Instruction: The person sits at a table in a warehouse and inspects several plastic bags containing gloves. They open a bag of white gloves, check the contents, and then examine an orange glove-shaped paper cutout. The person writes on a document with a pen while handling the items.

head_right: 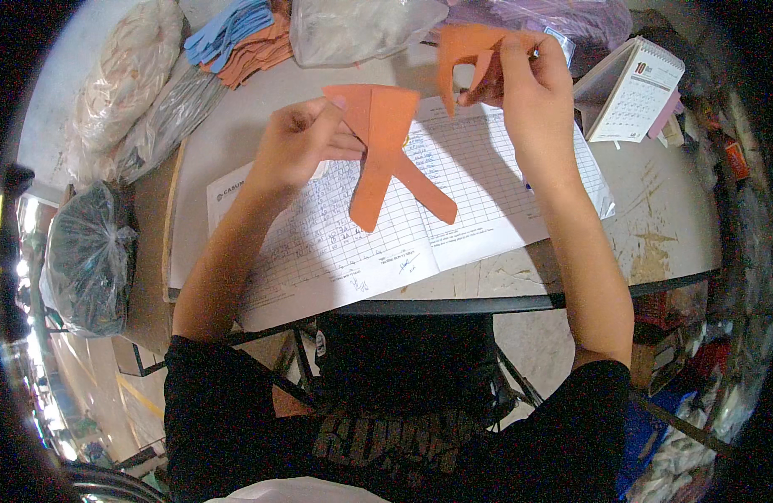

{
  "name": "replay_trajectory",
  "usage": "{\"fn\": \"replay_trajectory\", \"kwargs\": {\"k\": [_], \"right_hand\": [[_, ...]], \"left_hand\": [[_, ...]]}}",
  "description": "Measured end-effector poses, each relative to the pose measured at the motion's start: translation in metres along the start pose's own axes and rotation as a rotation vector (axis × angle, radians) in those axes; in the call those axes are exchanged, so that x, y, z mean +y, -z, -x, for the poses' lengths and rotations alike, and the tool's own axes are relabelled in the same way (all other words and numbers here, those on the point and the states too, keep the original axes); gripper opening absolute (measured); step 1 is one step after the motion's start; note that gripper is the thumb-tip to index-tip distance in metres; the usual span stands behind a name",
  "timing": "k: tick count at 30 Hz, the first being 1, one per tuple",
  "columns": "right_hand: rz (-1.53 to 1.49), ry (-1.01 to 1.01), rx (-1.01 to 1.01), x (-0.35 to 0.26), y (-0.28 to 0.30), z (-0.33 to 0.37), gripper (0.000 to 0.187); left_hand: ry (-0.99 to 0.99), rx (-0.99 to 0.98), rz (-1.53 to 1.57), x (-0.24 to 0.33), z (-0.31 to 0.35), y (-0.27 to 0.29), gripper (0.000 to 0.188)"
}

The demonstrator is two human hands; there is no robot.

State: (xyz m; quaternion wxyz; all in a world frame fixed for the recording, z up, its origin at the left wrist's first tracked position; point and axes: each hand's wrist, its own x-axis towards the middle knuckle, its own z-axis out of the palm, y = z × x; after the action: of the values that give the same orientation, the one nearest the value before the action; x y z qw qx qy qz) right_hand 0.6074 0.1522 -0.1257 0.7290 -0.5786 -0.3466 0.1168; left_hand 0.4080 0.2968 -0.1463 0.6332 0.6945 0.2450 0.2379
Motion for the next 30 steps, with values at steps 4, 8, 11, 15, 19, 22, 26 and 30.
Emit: {"fn": "replay_trajectory", "kwargs": {"k": [4,8,11,15,19,22,26,30], "right_hand": [[-0.091,0.017,-0.059,-0.008,0.001,0.003,0.023],[-0.339,0.024,-0.286,-0.017,-0.001,0.015,0.022],[-0.44,-0.054,-0.489,-0.015,-0.009,0.028,0.027],[-0.595,-0.337,-0.62,-0.01,-0.02,0.044,0.019],[-0.615,-0.374,-0.602,-0.004,-0.028,0.048,0.017],[-0.534,-0.368,-0.443,-0.003,-0.026,0.044,0.017],[-0.337,-0.274,-0.258,-0.003,-0.02,0.034,0.024],[-0.216,-0.231,-0.24,0.0,-0.013,0.021,0.023]], "left_hand": [[-0.112,0.057,-0.121,-0.002,-0.001,0.004,0.033],[-0.159,0.052,-0.165,-0.004,-0.003,0.007,0.032],[-0.295,0.052,-0.117,-0.008,-0.001,0.004,0.032],[-0.374,-0.053,-0.168,-0.009,0.002,0.005,0.031],[-0.294,-0.104,-0.087,-0.011,0.006,0.002,0.027],[-0.703,-0.083,-0.2,-0.011,0.007,0.003,0.024],[-0.611,0.005,-0.236,-0.007,0.007,0.003,0.021],[-0.16,-0.118,0.201,-0.005,0.006,0.001,0.03]]}}
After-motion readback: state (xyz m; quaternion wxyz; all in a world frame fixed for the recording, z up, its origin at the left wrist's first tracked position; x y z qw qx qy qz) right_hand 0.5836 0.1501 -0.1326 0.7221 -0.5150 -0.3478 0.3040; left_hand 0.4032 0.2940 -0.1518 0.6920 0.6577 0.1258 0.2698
